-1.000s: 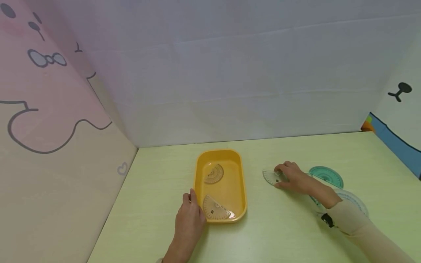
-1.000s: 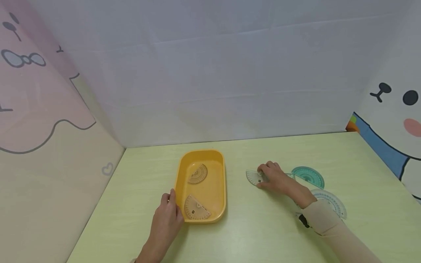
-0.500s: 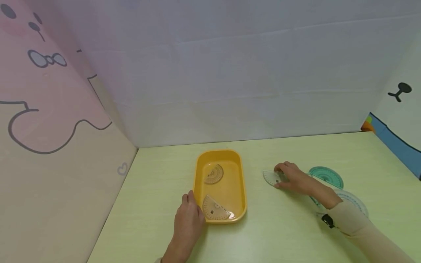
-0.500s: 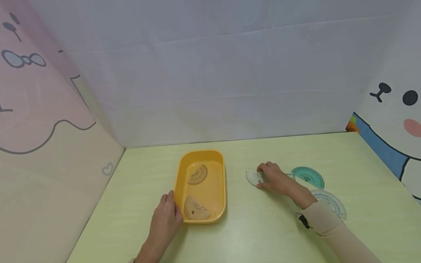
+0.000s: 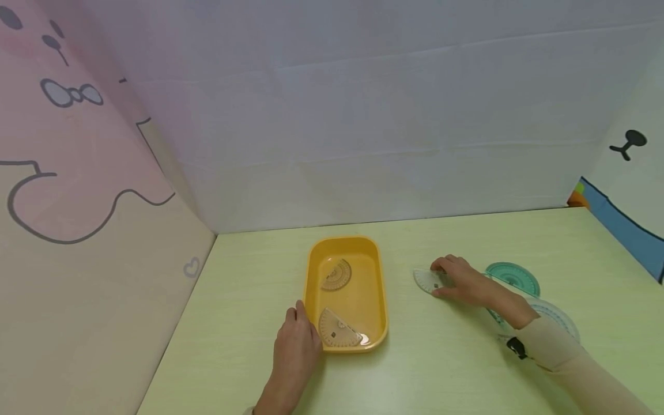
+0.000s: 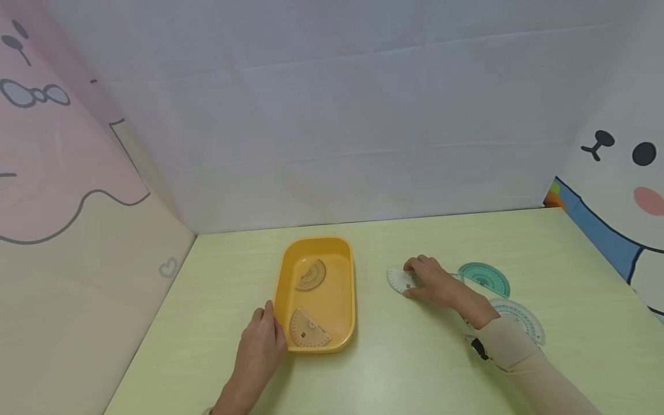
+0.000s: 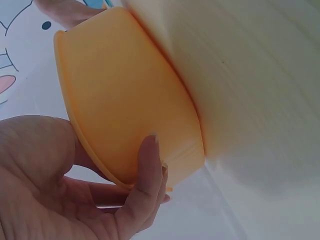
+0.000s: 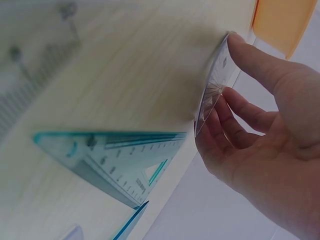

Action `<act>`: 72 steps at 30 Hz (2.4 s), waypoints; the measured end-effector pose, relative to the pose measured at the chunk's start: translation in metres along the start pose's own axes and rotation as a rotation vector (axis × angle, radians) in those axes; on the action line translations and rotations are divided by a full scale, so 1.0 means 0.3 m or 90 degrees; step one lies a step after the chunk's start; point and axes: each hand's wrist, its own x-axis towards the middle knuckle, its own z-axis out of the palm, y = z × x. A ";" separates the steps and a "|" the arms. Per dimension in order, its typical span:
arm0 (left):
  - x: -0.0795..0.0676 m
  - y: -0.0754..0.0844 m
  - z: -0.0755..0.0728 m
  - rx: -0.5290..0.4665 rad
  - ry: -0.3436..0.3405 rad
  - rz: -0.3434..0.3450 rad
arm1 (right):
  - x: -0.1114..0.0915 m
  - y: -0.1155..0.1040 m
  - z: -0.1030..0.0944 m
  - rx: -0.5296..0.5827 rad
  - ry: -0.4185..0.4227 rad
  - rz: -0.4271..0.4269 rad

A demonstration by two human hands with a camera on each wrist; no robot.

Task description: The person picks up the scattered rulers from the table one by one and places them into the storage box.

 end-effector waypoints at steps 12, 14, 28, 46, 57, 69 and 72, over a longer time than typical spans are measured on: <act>0.005 0.001 -0.003 -0.006 -0.019 -0.017 | 0.002 0.000 -0.005 0.003 -0.011 -0.005; 0.006 -0.001 0.000 -0.011 -0.019 -0.014 | 0.002 0.002 -0.005 0.000 -0.009 -0.011; 0.002 -0.002 0.015 -0.023 -0.002 -0.007 | 0.003 0.007 -0.007 0.029 -0.005 -0.010; 0.004 0.008 0.015 -0.040 -0.015 -0.033 | -0.004 0.007 -0.009 0.037 0.010 -0.035; 0.001 0.004 0.015 -0.043 -0.006 -0.019 | -0.003 0.005 -0.020 0.073 0.025 -0.065; 0.002 0.002 0.015 -0.044 -0.010 -0.024 | -0.006 -0.011 -0.024 0.106 0.041 -0.064; 0.003 -0.002 0.014 -0.047 -0.001 -0.010 | -0.006 -0.019 -0.027 0.114 0.041 -0.061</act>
